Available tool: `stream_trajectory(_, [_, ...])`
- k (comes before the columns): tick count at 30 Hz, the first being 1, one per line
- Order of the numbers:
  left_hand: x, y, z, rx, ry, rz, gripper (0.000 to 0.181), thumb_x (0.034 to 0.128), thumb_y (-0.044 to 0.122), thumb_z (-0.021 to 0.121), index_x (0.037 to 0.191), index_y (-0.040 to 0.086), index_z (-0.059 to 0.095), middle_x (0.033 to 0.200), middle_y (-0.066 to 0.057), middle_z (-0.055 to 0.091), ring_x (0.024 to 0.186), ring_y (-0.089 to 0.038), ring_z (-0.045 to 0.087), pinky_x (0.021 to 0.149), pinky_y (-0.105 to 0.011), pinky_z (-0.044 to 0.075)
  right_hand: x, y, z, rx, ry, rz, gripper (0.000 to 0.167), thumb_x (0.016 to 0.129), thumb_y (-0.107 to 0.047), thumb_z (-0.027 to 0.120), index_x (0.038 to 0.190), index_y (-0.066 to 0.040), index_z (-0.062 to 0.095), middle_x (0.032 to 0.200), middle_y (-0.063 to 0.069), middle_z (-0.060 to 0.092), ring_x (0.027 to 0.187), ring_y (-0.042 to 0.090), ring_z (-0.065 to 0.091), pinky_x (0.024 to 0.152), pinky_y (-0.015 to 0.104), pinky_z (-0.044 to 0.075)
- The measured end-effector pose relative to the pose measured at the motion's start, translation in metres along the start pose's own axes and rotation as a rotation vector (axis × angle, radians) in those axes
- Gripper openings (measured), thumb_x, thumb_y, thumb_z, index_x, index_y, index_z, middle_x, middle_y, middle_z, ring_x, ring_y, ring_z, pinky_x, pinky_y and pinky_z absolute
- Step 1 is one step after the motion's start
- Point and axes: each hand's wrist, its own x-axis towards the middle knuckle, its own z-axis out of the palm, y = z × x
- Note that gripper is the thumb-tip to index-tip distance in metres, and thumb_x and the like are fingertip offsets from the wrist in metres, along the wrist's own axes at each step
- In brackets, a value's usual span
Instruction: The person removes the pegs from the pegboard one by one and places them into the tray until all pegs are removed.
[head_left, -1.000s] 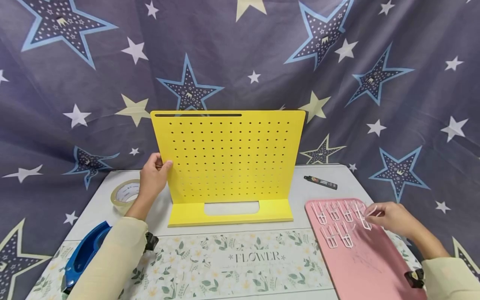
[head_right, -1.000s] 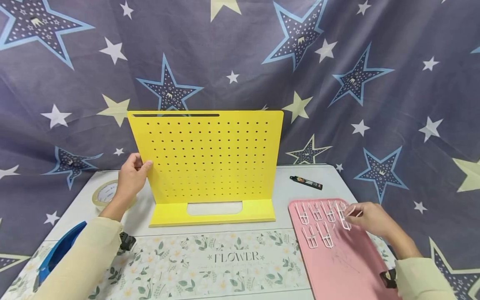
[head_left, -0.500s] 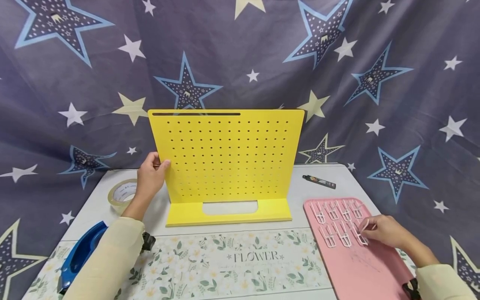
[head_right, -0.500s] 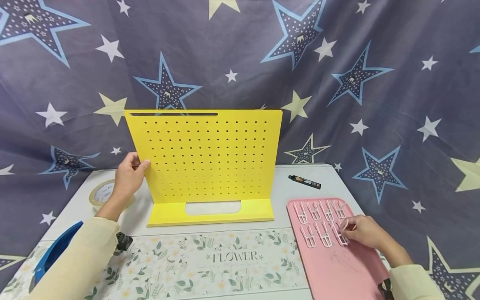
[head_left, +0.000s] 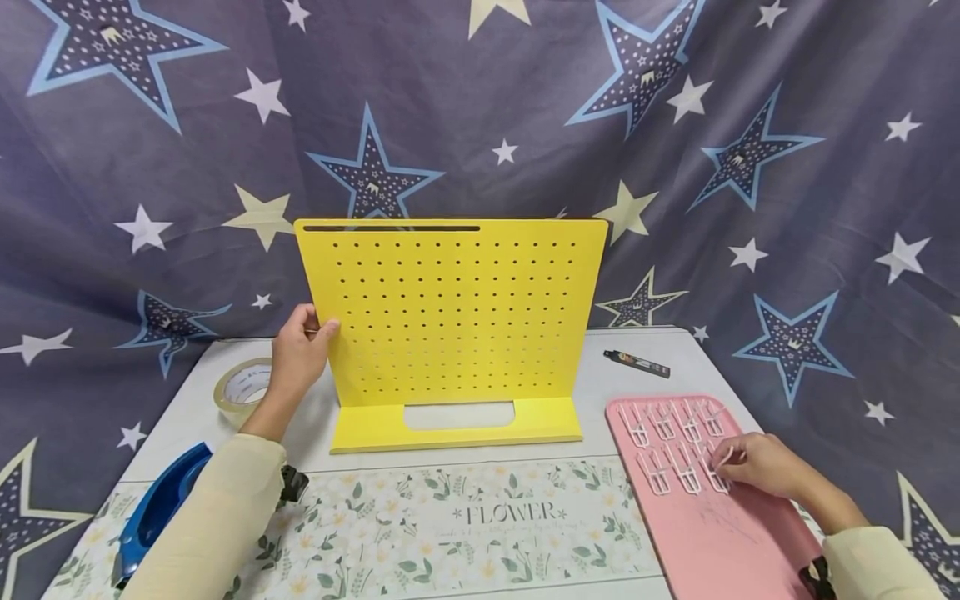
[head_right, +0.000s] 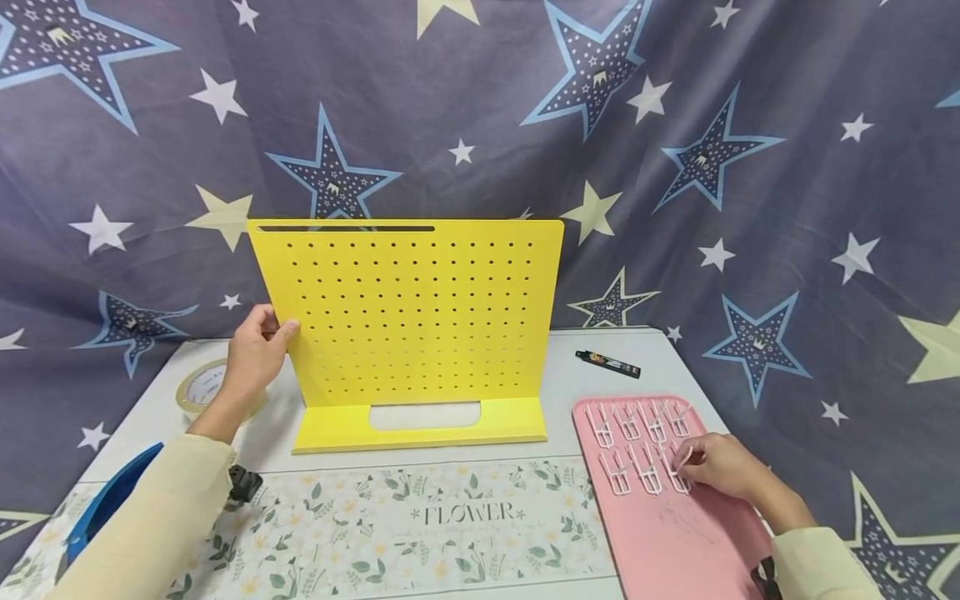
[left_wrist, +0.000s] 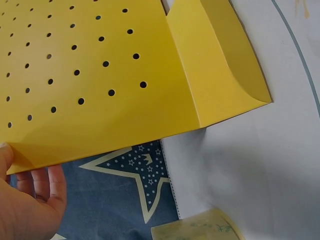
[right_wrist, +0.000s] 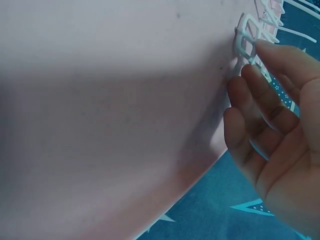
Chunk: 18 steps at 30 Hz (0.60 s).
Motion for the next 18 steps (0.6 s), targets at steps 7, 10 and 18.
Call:
stream_trajectory(7, [0.001, 0.0, -0.001, -0.016, -0.005, -0.006, 0.031, 0.103, 0.029, 0.061, 0.123, 0.006, 0.056, 0.109, -0.015, 0.062, 0.094, -0.023, 0.057, 0.078, -0.029, 0.044, 0.001, 0.003, -0.003, 0.003, -0.019, 0.007, 0.011, 0.08, -0.019, 0.081, 0.084, -0.027, 0.074, 0.074, -0.019, 0.065, 0.069, -0.008, 0.052, 0.063, 0.023, 0.045])
stream_trajectory(10, [0.0, 0.002, -0.006, -0.017, -0.054, -0.015, 0.037, 0.103, 0.032, 0.06, 0.129, 0.007, 0.054, 0.116, -0.015, 0.062, 0.102, -0.026, 0.059, 0.083, -0.033, 0.046, -0.001, 0.004, -0.007, -0.01, -0.013, -0.008, 0.014, 0.079, -0.016, 0.08, 0.087, -0.026, 0.074, 0.074, -0.019, 0.065, 0.069, -0.008, 0.053, 0.062, 0.023, 0.046])
stream_trajectory(18, [-0.003, 0.026, -0.047, 0.012, -0.116, -0.005, 0.065, 0.1014, 0.035, 0.06, 0.152, 0.005, 0.033, 0.149, -0.022, 0.048, 0.134, -0.04, 0.051, 0.107, -0.055, 0.046, 0.0, -0.012, -0.046, -0.074, 0.075, 0.003, 0.012, 0.086, -0.011, 0.074, 0.098, -0.011, 0.074, 0.076, -0.012, 0.066, 0.066, -0.004, 0.054, 0.06, 0.026, 0.047])
